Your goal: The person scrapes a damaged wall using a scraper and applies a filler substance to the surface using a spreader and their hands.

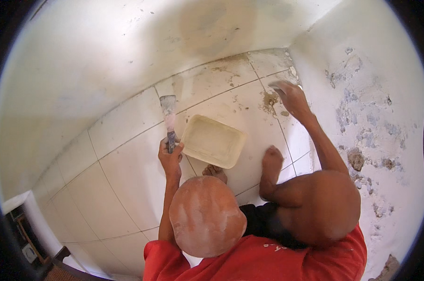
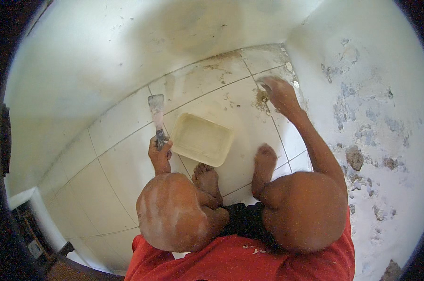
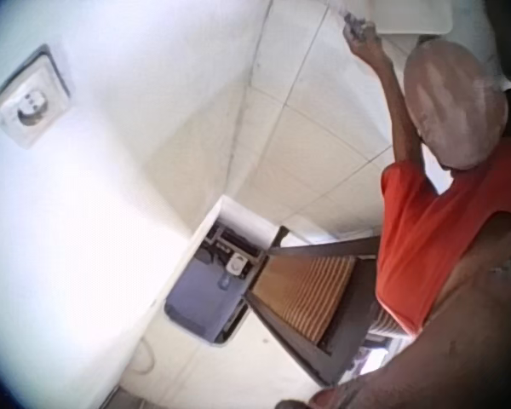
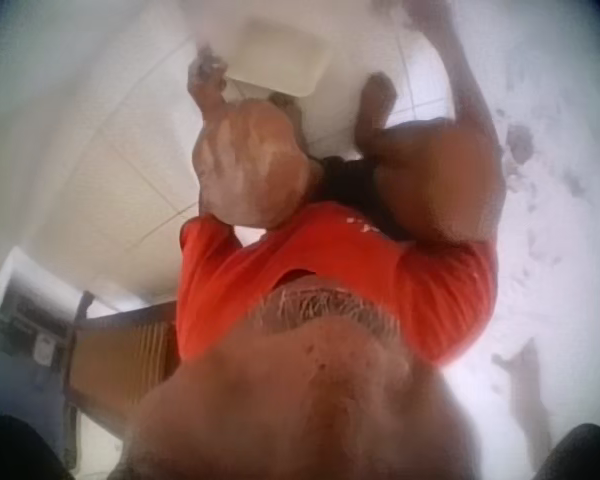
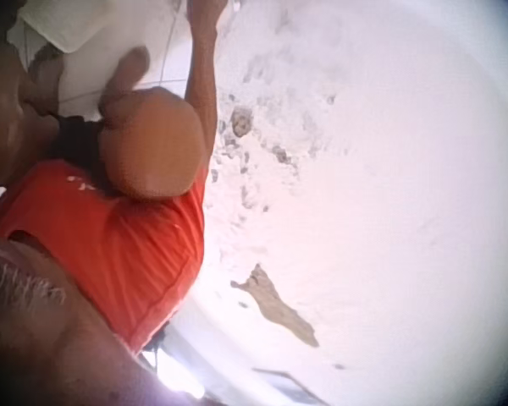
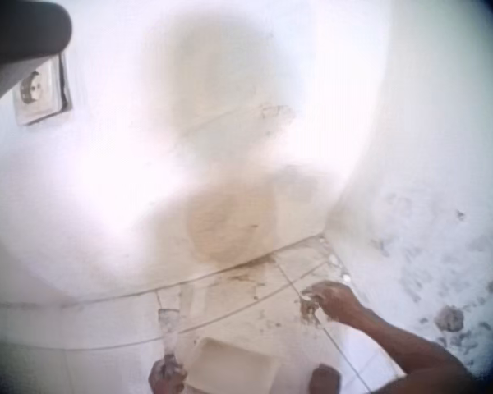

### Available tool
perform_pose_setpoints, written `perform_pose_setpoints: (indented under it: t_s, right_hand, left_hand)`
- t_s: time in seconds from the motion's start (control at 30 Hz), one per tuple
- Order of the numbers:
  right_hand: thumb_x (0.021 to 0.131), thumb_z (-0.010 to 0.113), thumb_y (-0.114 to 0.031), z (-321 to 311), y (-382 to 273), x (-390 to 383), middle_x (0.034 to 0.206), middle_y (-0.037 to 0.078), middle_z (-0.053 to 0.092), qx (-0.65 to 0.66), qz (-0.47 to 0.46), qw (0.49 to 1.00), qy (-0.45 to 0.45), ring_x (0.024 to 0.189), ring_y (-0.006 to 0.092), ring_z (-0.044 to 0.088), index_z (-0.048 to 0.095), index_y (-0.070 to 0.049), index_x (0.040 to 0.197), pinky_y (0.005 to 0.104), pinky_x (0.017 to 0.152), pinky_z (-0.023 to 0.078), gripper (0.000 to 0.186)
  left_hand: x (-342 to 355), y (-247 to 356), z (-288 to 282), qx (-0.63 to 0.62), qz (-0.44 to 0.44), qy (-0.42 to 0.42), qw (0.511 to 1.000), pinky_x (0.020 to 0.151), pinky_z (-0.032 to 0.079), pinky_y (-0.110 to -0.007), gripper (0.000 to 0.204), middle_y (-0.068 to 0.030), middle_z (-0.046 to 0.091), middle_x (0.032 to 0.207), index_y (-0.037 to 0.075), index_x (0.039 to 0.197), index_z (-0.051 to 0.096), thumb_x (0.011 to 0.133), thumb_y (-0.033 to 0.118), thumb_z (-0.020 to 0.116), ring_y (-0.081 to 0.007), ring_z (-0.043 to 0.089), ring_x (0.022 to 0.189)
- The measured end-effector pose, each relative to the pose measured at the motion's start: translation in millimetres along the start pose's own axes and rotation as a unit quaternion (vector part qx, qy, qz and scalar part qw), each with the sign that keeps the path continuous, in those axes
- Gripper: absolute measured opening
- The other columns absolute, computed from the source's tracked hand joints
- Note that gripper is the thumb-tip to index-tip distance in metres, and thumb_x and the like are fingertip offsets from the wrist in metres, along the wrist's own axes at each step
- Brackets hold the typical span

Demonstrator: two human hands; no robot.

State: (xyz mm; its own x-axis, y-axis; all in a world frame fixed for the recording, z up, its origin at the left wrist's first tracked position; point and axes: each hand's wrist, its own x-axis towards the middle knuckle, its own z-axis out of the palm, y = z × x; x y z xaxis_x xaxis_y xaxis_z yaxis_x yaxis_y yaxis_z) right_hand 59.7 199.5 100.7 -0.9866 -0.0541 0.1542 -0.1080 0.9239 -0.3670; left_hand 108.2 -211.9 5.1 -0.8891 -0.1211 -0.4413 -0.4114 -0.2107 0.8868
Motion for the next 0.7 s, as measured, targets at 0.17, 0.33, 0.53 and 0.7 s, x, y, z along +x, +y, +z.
perform_pose_setpoints:
  t_s: [0.17,0.33,0.53,0.7]
  right_hand:
    - [0.092,0.058,-0.012,59.6,29.8,93.0,0.111,0.013,0.068,-0.077,-0.059,0.995,-0.010,0.098,0.0322,0.065,0.068,-0.011,0.111,0.0406,0.084,0.053,0.022]
    - [0.080,0.053,0.000,117.8,90.7,156.1,0.104,0.016,0.068,-0.155,-0.076,0.985,0.008,0.096,0.0346,0.065,0.068,-0.013,0.115,0.0447,0.085,0.053,0.040]
    - [0.080,0.055,-0.001,124.8,103.8,145.8,0.103,0.018,0.068,-0.123,-0.112,0.984,-0.057,0.095,0.0349,0.065,0.066,-0.009,0.115,0.0436,0.086,0.054,0.038]
    - [0.084,0.055,-0.005,129.6,80.2,158.2,0.108,0.015,0.068,-0.137,-0.101,0.985,-0.012,0.098,0.0327,0.065,0.068,-0.013,0.114,0.0431,0.082,0.055,0.034]
  left_hand:
    - [-9.0,8.4,-27.1,0.031,0.010,0.018,0.999,0.045,0.032,-0.021,0.029,-0.0001,0.057,0.079,0.003,0.105,0.058,0.079,0.006,0.072,-0.0039,0.041,0.052]
    - [-16.1,6.9,-28.1,0.017,0.039,0.045,0.998,0.045,0.032,-0.020,0.017,0.0009,0.053,0.076,0.003,0.104,0.058,0.089,0.010,0.063,-0.0044,0.042,0.053]
    - [-32.0,3.7,-35.9,0.031,0.087,0.137,0.986,0.044,0.032,-0.020,0.018,-0.0023,0.056,0.082,0.002,0.105,0.056,0.091,0.011,0.062,-0.0049,0.043,0.053]
    - [-31.1,-1.1,-37.6,0.051,0.099,0.161,0.981,0.045,0.033,-0.020,0.019,-0.0040,0.058,0.088,0.001,0.106,0.055,0.091,0.010,0.061,-0.0054,0.044,0.055]
